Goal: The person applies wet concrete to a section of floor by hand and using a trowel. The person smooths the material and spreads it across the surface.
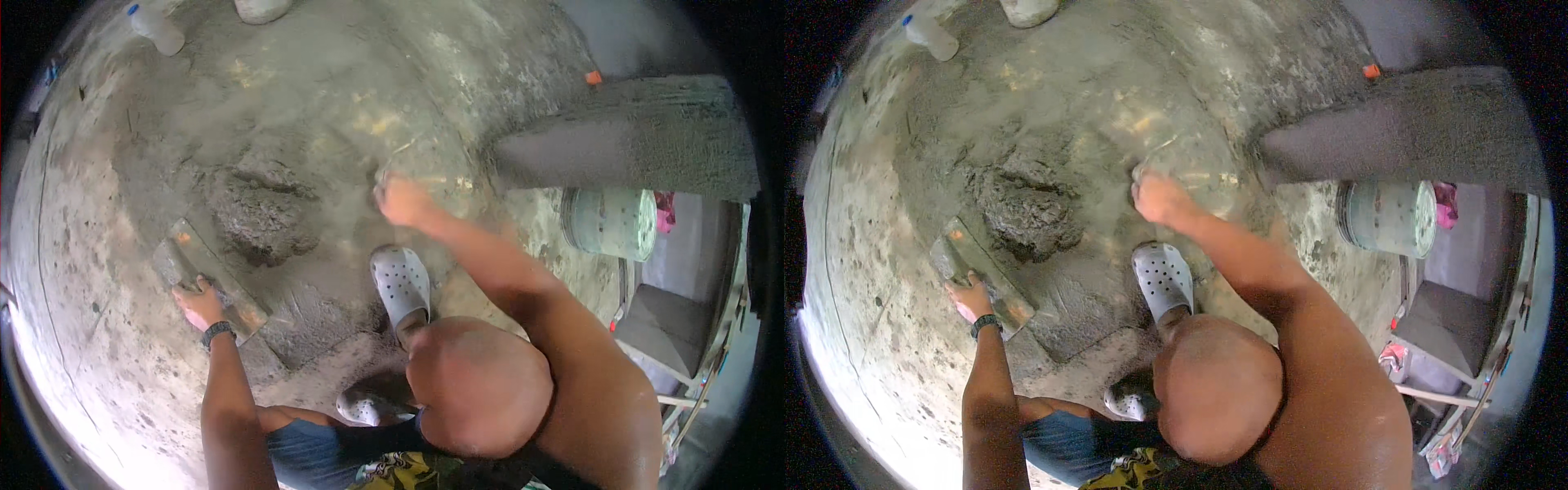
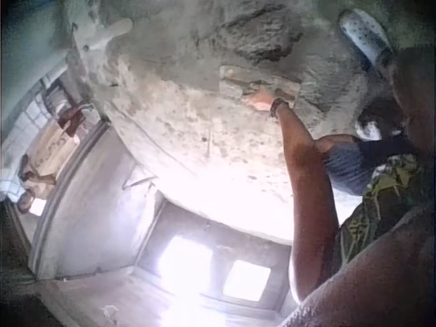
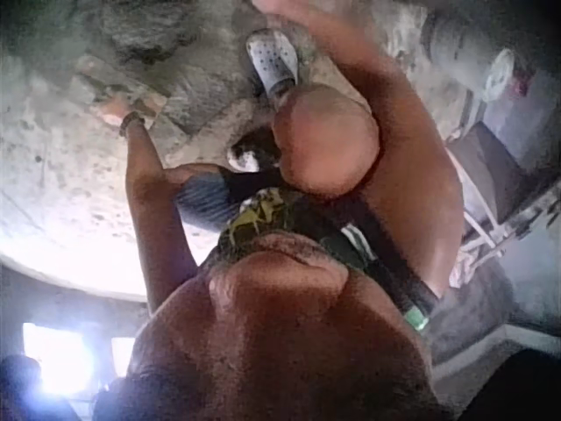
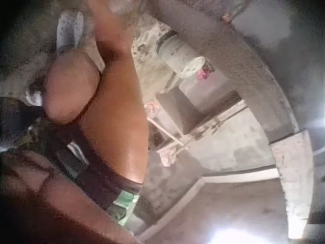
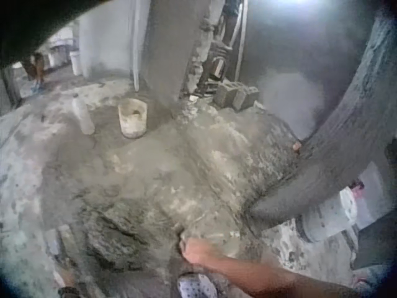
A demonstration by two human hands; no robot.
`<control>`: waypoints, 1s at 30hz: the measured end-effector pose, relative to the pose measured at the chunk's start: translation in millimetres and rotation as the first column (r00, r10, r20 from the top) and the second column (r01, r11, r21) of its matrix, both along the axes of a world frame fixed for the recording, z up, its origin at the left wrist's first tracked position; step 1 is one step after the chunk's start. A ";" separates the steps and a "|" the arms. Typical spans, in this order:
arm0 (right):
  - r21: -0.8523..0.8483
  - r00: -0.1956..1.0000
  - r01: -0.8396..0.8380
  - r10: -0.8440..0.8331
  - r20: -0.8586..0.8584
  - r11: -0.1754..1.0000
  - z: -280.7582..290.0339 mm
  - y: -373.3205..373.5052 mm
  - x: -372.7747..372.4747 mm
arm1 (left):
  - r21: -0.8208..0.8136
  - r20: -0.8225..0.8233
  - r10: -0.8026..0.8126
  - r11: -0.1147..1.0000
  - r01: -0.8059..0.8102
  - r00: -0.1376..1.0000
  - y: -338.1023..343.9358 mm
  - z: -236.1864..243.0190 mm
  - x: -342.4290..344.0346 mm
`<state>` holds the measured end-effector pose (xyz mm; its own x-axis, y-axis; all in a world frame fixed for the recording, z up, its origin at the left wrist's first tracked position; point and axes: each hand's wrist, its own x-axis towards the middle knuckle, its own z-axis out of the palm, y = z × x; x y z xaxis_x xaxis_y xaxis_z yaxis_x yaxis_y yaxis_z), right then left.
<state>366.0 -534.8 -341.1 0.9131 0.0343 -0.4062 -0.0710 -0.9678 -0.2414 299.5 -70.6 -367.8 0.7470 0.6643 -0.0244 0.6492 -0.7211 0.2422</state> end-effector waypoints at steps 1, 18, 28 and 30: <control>0.121 0.998 0.041 -0.035 -0.048 0.992 22.5 23.4 -1.7 | 0.023 0.004 0.016 1.000 -0.016 1.000 11.9 2.4 -0.1; -0.011 0.966 0.254 -0.253 0.047 0.967 11.9 15.6 6.6 | 0.024 0.151 -0.028 0.999 0.025 0.988 15.9 -7.3 -1.7; -0.096 0.936 0.217 -0.235 -0.263 0.971 38.5 -6.3 9.7 | -0.028 0.009 -0.004 1.000 0.004 1.000 1.8 5.9 3.4; -0.032 0.936 0.270 -0.270 -0.225 0.962 11.7 -35.9 11.8 | -0.034 0.049 -0.021 0.999 0.022 0.999 -7.5 1.3 6.3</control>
